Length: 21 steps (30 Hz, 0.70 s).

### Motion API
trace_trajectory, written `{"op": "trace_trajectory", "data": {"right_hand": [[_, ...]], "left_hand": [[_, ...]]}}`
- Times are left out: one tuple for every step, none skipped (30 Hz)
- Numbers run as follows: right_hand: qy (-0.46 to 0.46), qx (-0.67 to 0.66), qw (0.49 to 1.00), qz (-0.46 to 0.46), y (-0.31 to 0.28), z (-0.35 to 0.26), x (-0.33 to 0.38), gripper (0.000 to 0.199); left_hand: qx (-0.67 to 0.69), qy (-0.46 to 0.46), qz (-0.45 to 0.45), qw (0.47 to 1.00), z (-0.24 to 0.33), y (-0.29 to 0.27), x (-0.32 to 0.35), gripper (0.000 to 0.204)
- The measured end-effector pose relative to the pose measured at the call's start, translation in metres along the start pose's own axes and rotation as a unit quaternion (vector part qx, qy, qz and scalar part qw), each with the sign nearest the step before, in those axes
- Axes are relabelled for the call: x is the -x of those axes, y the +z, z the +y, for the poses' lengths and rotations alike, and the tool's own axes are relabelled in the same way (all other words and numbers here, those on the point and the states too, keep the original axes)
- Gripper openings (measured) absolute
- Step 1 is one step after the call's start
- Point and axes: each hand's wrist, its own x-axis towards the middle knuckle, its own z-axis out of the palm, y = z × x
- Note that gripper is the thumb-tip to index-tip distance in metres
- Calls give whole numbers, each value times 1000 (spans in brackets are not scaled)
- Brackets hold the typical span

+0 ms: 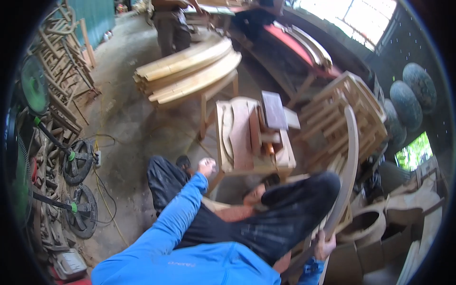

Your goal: Sanding curved wooden furniture components using a sanding block.

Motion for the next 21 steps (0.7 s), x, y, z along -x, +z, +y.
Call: {"op": "trace_trajectory", "data": {"right_hand": [[-10,-7,1000,5,-1,2,-2,24],[-19,-18,1000,5,-2,2,-1,23],[-17,0,1000,-1,-4,-2,2,23],[-19,15,1000,-1,-8,-3,7,24],[-7,21,1000,7,-14,-2,14,24],[-11,24,1000,-15,-16,-8,12,28],[-17,26,999,-36,-18,-12,10,31],[-19,24,999,-37,-18,-14,9,31],[-11,7,998,-62,-21,-19,8,30],[-1,-13,996,-85,-19,-20,10,30],[-15,-6,996,-87,-15,-23,12,29],[-11,7,995,-94,-15,-20,13,29],[-10,15,994,-106,-11,-17,13,31],[-8,22,993,-117,-6,-14,11,33],[-10,14,993,-119,-3,-9,9,33],[-20,32,990,-136,1,-4,5,36],[-30,50,987,-153,6,1,-2,40],[-29,40,987,-154,14,5,-12,40],[-131,71,977,-154,21,11,-21,44],[-227,107,957,-145,23,17,-27,48],[-150,99,968,-172,35,-8,-28,51]], "left_hand": [[24,18,-9,1000,4,5,0,5],[-17,14,-4,1000,5,-2,-8,5],[-40,1,21,999,4,-8,-9,9],[-99,-59,9,993,7,-9,-8,15],[-108,-65,13,992,6,-9,-1,19],[-110,-67,12,992,4,-10,1,19],[-93,-54,27,994,4,-12,3,20],[-74,-37,42,996,7,-13,6,21],[-64,-18,62,996,9,-9,12,19],[-72,-15,78,994,16,-5,18,17],[-86,22,82,993,23,1,24,16],[-100,61,86,989,35,9,33,16],[-101,70,87,989,44,12,37,16],[-138,125,85,979,53,16,40,16],[-174,178,85,965,63,20,43,16],[-177,185,87,963,72,25,44,16],[-190,216,84,954,81,33,44,17],[-206,249,82,943,96,43,43,18],[-226,277,76,931,109,54,41,22],[-255,289,55,921,133,80,51,24],[-272,321,60,905,151,93,53,27]]}}
